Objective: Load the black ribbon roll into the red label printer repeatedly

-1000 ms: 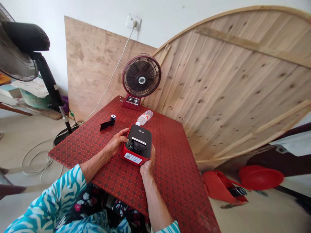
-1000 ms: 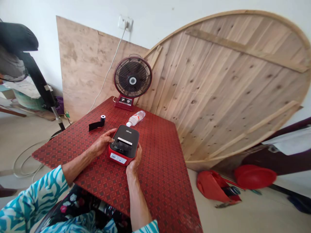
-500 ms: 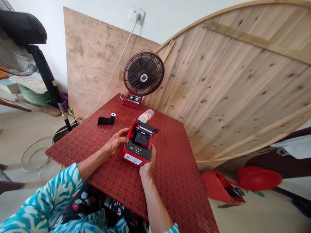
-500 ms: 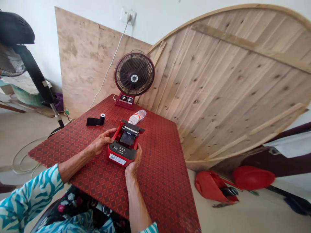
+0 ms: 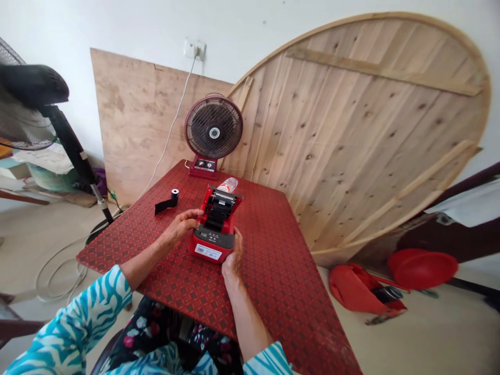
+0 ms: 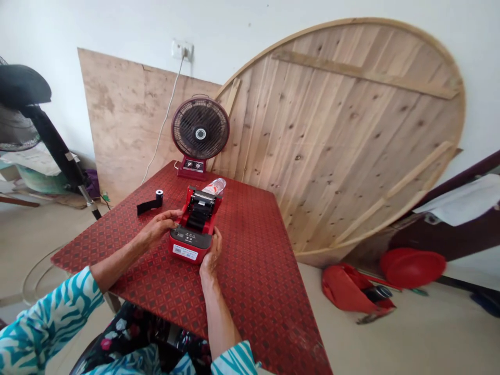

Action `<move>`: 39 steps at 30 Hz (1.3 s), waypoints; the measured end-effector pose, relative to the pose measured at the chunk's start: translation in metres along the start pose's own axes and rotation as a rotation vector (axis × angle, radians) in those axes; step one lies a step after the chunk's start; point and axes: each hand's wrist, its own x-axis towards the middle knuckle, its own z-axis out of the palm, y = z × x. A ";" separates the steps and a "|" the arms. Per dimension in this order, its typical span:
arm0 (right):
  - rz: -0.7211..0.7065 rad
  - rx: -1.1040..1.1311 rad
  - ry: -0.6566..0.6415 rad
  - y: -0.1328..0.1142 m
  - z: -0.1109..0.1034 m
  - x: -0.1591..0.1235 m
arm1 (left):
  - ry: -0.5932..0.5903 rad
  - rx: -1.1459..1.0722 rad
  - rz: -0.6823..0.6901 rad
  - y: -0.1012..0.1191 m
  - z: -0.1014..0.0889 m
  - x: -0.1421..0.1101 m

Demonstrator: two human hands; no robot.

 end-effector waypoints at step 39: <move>0.089 0.138 0.040 -0.002 0.013 0.007 | -0.571 1.477 0.266 0.119 0.041 0.042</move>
